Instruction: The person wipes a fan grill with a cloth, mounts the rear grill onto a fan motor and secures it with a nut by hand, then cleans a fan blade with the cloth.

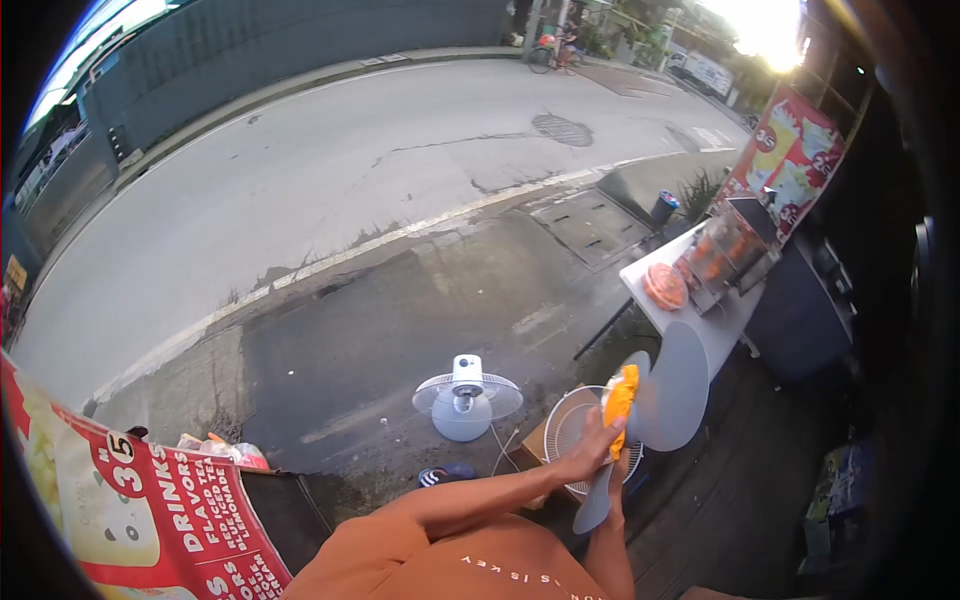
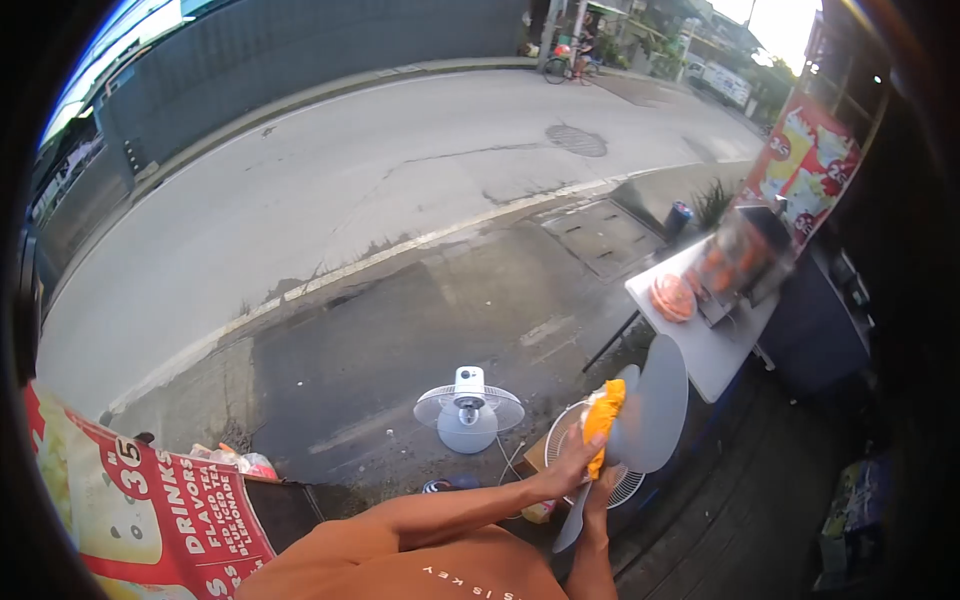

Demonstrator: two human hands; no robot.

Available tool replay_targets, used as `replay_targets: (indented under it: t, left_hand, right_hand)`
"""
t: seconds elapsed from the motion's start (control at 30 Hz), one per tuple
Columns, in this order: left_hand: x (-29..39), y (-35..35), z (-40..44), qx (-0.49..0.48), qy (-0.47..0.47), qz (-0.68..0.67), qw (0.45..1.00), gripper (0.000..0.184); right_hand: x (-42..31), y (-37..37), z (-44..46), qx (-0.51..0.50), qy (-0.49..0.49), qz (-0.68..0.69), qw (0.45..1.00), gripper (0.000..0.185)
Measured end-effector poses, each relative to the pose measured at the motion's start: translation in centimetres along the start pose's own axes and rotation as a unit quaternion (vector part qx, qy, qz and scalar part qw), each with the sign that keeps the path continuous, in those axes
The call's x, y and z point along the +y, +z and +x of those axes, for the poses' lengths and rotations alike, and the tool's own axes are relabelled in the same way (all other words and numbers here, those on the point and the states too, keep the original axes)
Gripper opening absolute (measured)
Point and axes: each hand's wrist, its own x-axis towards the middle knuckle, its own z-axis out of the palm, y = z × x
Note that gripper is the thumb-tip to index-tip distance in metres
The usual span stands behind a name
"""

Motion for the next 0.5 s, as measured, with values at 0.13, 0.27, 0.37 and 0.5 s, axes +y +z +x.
replay_targets:
  t: [0.13,0.27,0.37,0.5]
  left_hand:
    - [4.4,-1.9,-0.1,0.076,0.158,0.262,0.949,0.069]
    - [5.2,-2.3,1.3,0.051,0.150,0.307,0.938,0.050]
    - [5.8,-1.8,2.7,0.021,0.157,0.271,0.949,0.045]
    - [7.3,-1.3,4.3,0.012,0.103,0.307,0.946,0.045]
  right_hand:
    - [-2.5,-0.8,-3.3,-0.275,0.264,0.517,0.766,0.043]
    - [-7.1,0.2,-3.3,-0.344,0.329,0.582,0.659,0.048]
    - [-9.0,-0.3,-3.5,-0.332,0.320,0.602,0.652,0.047]
    - [-12.9,-0.3,-3.5,-0.237,0.302,0.585,0.715,0.041]
